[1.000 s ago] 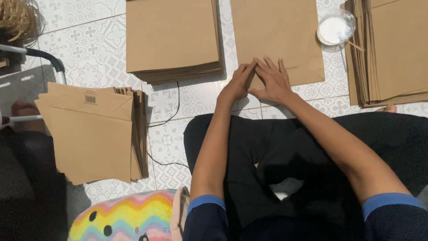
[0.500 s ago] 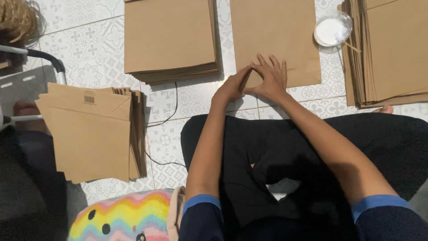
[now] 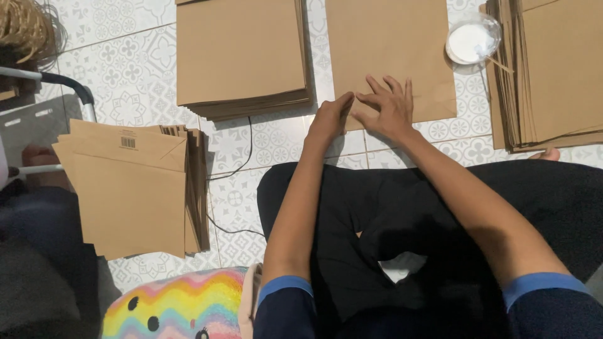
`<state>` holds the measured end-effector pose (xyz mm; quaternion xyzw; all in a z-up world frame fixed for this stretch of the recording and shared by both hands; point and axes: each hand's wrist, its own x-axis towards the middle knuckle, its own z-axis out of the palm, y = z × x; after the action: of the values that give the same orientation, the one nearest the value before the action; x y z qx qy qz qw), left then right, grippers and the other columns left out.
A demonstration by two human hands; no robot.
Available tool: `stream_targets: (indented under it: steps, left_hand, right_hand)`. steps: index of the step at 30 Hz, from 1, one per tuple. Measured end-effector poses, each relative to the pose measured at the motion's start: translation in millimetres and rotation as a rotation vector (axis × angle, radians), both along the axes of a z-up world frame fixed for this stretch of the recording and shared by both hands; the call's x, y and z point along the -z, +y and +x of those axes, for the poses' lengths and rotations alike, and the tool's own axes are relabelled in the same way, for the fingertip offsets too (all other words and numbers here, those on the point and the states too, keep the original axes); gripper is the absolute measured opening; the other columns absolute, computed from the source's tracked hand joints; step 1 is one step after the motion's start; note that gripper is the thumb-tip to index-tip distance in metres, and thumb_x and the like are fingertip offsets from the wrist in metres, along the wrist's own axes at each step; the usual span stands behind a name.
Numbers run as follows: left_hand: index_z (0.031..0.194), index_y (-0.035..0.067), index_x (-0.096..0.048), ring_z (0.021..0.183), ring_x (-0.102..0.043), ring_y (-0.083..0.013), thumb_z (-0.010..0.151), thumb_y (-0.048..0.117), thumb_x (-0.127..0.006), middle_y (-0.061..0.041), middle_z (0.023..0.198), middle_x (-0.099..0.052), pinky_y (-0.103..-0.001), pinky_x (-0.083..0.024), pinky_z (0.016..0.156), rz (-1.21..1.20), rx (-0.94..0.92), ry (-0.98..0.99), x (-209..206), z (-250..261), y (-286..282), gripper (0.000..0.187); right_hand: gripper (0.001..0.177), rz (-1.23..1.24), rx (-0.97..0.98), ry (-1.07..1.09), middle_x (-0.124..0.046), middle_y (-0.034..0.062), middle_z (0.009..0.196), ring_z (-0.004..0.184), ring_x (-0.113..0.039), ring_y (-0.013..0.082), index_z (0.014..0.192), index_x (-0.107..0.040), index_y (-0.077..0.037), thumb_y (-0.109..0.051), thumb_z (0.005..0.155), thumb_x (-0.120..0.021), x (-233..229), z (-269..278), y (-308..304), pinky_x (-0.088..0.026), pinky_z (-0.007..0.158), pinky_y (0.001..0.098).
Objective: Applying glue to the bottom flaps of paper bags and folding them to complete the assembly.
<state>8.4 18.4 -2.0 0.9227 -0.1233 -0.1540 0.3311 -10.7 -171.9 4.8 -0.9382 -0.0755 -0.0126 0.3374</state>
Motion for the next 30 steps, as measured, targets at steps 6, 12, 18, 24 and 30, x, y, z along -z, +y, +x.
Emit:
stream_targets:
  steps: [6, 12, 18, 24, 30]
  left_hand:
    - [0.099, 0.015, -0.069, 0.075, -0.077, -0.0323, 0.082, -0.003, -0.073, -0.011, 0.074, -0.075, -0.042, -0.062, 0.072, -0.057, -0.035, -0.074, -19, 0, -3, 0.025]
    - [0.101, 0.009, -0.073, 0.074, -0.076, -0.0357, 0.079, -0.009, -0.074, -0.016, 0.071, -0.073, -0.042, -0.062, 0.069, -0.013, -0.078, -0.040, -48, -6, -9, 0.028]
    - [0.089, 0.009, -0.067, 0.063, -0.073, -0.0329, 0.094, 0.007, -0.067, -0.014, 0.061, -0.067, -0.040, -0.059, 0.065, -0.066, -0.070, -0.059, -20, 5, -6, 0.005]
    - [0.085, 0.011, -0.063, 0.059, -0.071, -0.0292, 0.097, 0.014, -0.062, -0.009, 0.054, -0.063, -0.042, -0.060, 0.066, -0.086, -0.052, -0.021, -19, 5, -3, 0.012]
    - [0.107, 0.010, -0.071, 0.091, -0.076, -0.0407, 0.099, 0.010, -0.063, -0.024, 0.087, -0.075, -0.047, -0.063, 0.079, -0.017, -0.058, -0.046, -35, -3, -9, 0.011]
  right_hand:
    - [0.052, -0.032, 0.011, 0.072, -0.052, 0.0062, 0.158, 0.151, -0.034, 0.0430, 0.125, -0.073, -0.026, -0.060, 0.085, -0.077, -14, -4, 12, -0.007, 0.121, 0.0709]
    - [0.018, -0.042, 0.011, 0.024, -0.067, 0.0047, 0.142, 0.148, -0.040, 0.0378, 0.114, -0.078, -0.026, -0.037, 0.105, -0.067, -17, 1, 9, -0.009, 0.118, 0.0660]
    - [0.055, -0.079, -0.022, 0.060, -0.047, 0.0026, 0.162, 0.154, -0.030, 0.0400, 0.128, -0.071, -0.029, -0.064, 0.086, -0.075, -3, -2, 6, -0.005, 0.121, 0.0695]
    - [0.068, -0.149, -0.058, 0.109, -0.037, 0.0067, 0.169, 0.155, -0.023, 0.0451, 0.135, -0.063, -0.023, -0.071, 0.086, -0.067, -5, -4, 13, -0.001, 0.122, 0.0714]
    - [0.028, -0.097, 0.004, 0.066, -0.059, 0.0000, 0.152, 0.152, -0.034, 0.0332, 0.123, -0.075, -0.030, -0.048, 0.107, -0.059, -13, -1, 9, 0.001, 0.121, 0.0609]
